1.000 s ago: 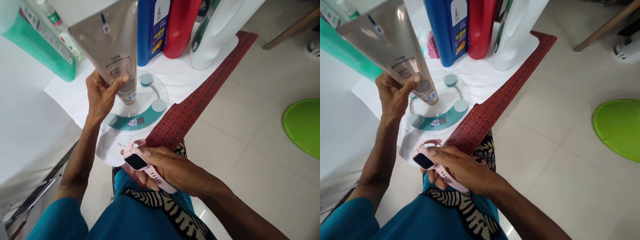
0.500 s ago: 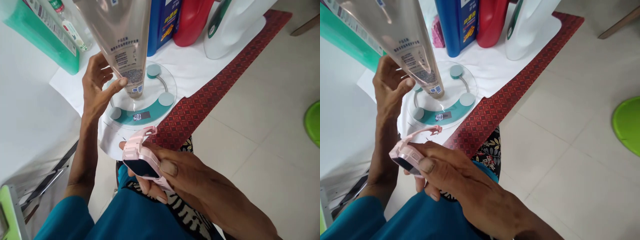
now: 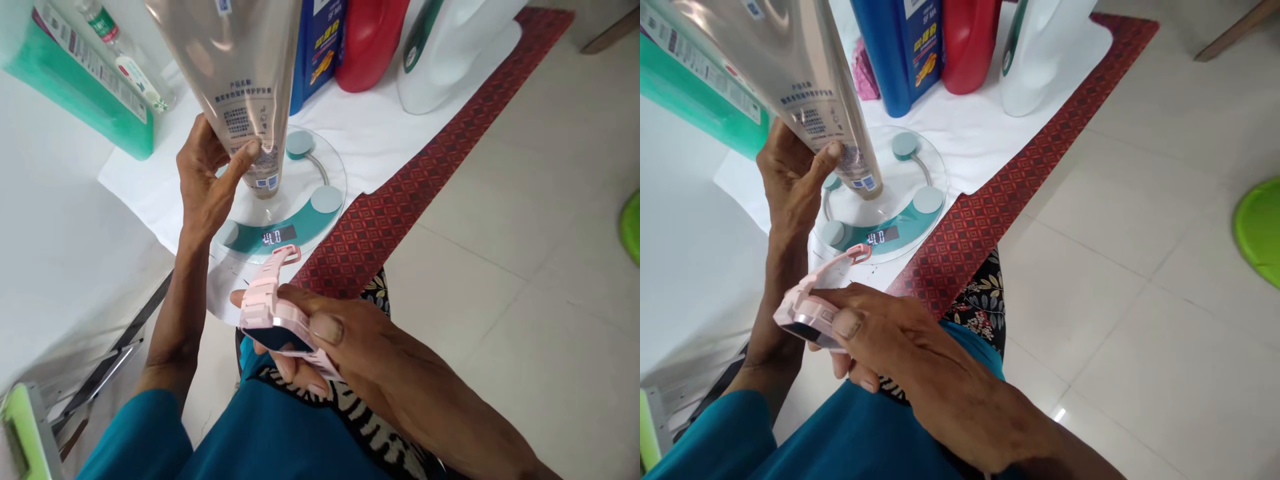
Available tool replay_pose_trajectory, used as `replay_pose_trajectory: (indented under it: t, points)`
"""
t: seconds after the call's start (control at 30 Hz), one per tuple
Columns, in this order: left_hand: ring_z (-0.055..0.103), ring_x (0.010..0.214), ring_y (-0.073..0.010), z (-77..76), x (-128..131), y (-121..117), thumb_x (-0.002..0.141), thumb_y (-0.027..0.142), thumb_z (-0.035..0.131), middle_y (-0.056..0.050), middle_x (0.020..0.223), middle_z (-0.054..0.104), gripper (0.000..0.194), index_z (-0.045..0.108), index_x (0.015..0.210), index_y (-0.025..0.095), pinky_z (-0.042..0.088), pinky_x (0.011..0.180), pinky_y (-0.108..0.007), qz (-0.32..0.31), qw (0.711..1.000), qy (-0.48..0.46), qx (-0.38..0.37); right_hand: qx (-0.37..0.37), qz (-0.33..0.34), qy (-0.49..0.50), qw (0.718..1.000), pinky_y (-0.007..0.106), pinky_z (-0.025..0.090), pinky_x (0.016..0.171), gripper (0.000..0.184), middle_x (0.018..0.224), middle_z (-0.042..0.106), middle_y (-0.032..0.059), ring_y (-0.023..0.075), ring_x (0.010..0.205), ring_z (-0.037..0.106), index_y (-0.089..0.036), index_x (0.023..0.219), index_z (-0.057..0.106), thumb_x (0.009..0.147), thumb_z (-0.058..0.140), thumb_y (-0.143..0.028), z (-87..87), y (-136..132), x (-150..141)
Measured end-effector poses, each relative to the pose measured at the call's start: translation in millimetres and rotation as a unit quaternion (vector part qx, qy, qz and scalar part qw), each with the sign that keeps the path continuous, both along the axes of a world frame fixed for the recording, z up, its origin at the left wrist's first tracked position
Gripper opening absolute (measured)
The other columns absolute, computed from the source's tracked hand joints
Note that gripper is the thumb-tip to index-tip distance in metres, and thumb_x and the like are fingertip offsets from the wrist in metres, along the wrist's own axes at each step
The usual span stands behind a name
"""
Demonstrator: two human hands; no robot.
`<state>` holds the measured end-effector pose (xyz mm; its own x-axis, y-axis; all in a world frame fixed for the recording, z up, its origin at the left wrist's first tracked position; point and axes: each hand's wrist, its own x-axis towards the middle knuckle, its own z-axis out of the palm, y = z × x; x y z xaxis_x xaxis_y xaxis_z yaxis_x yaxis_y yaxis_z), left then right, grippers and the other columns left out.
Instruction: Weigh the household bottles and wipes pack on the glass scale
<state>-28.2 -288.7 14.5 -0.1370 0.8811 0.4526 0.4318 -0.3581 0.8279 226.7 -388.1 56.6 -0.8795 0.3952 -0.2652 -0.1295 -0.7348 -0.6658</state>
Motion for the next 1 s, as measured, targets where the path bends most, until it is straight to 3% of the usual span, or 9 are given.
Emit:
replay_pose_trajectory:
  t: [0.1, 0.2, 0.3, 0.4, 0.5, 0.6, 0.77, 0.9, 1.0]
  points:
    - [0.078, 0.113, -0.0331, -1.8, 2, 8, 0.084, 0.069, 0.088, -0.003, 0.112, 0.080, 0.045, 0.072, 0.106, 0.033, 0.066, 0.089, -0.052, 0.018, 1.000, -0.005, 0.015, -0.031, -0.034, -0.008, 0.999, 0.032, 0.034, 0.069, 0.042, 0.086, 0.058, 0.0004, 0.0135, 0.073, 0.041, -0.021, 0.100, 0.076, 0.104, 0.067, -0.063, -6.6, 2, -1]
    - [0.079, 0.102, -0.0312, 10.4, -10, 9, 0.088, 0.070, 0.085, -0.002, 0.105, 0.079, 0.042, 0.072, 0.099, 0.032, 0.066, 0.088, -0.056, 0.077, 0.995, 0.002, 0.057, -0.033, -0.035, -0.032, 0.998, 0.031, 0.035, 0.067, 0.049, 0.089, 0.061, 0.0017, 0.0124, 0.071, 0.044, -0.022, 0.120, 0.078, 0.101, 0.069, -0.066, -17.9, 5, -1]
    - [0.077, 0.101, -0.0304, 30.3, -47, 10, 0.088, 0.072, 0.083, -0.003, 0.101, 0.077, 0.048, 0.070, 0.099, 0.028, 0.063, 0.081, -0.055, 0.183, 0.976, 0.015, 0.119, -0.012, -0.011, -0.036, 0.999, 0.028, 0.030, 0.059, 0.059, 0.082, 0.059, 0.0000, 0.0087, 0.061, 0.040, -0.018, 0.121, 0.077, 0.098, 0.068, -0.072, -32.6, 8, -4]
    - [0.074, 0.103, -0.0264, 42.0, -106, 20, 0.085, 0.073, 0.085, -0.002, 0.098, 0.074, 0.058, 0.066, 0.100, 0.020, 0.052, 0.079, -0.049, 0.249, 0.951, 0.069, 0.169, -0.042, -0.001, -0.030, 0.999, 0.027, 0.026, 0.054, 0.065, 0.084, 0.060, 0.0007, 0.0070, 0.058, 0.038, -0.017, 0.126, 0.074, 0.094, 0.069, -0.073, -43.2, 9, -7]
    - [0.072, 0.096, -0.0233, 33.8, -162, 37, 0.084, 0.063, 0.081, 0.001, 0.088, 0.067, 0.049, 0.060, 0.092, 0.020, 0.051, 0.078, -0.044, 0.342, 0.919, 0.112, 0.161, -0.079, 0.001, -0.028, 0.997, 0.025, 0.026, 0.055, 0.064, 0.085, 0.058, 0.0012, 0.0074, 0.061, 0.040, -0.016, 0.125, 0.074, 0.092, 0.073, -0.072, -46.9, 7, -7]
    - [0.067, 0.085, -0.0219, 13.7, -192, 55, 0.079, 0.040, 0.078, 0.000, 0.085, 0.066, 0.030, 0.055, 0.084, 0.022, 0.055, 0.077, -0.041, 0.438, 0.888, 0.103, 0.098, -0.089, -0.005, -0.010, 0.996, 0.025, 0.023, 0.053, 0.062, 0.083, 0.055, 0.0004, 0.0069, 0.061, 0.037, -0.016, 0.122, 0.074, 0.090, 0.076, -0.070, -47.7, 5, -7]
    - [0.060, 0.078, -0.0199, -6.3, -203, 80, 0.079, 0.022, 0.078, 0.002, 0.082, 0.062, 0.028, 0.050, 0.078, 0.024, 0.053, 0.081, -0.037, 0.519, 0.849, 0.096, 0.022, -0.092, -0.052, 0.038, 0.994, 0.023, 0.022, 0.050, 0.065, 0.083, 0.057, 0.0026, 0.0080, 0.063, 0.039, -0.014, 0.110, 0.074, 0.084, 0.081, -0.073, -50.0, 4, -9]
    - [0.049, 0.079, -0.0152, -5.0, -213, 97, 0.081, 0.014, 0.083, 0.006, 0.076, 0.051, 0.039, 0.045, 0.076, 0.023, 0.046, 0.084, -0.032, 0.539, 0.840, 0.064, 0.010, -0.108, -0.034, 0.041, 0.993, 0.023, 0.026, 0.047, 0.074, 0.075, 0.057, -0.0010, 0.0066, 0.054, 0.037, -0.017, 0.112, 0.072, 0.079, 0.078, -0.083, -52.3, 4, -15]
    - [0.040, 0.079, -0.0125, -1.1, -225, 106, 0.078, 0.005, 0.086, 0.009, 0.075, 0.043, 0.047, 0.042, 0.079, 0.022, 0.040, 0.084, -0.029, 0.536, 0.843, 0.042, -0.001, -0.115, -0.037, 0.017, 0.992, 0.023, 0.026, 0.046, 0.077, 0.074, 0.059, -0.0017, 0.0063, 0.049, 0.034, -0.018, 0.120, 0.071, 0.085, 0.069, -0.086, -56.8, 2, -19]
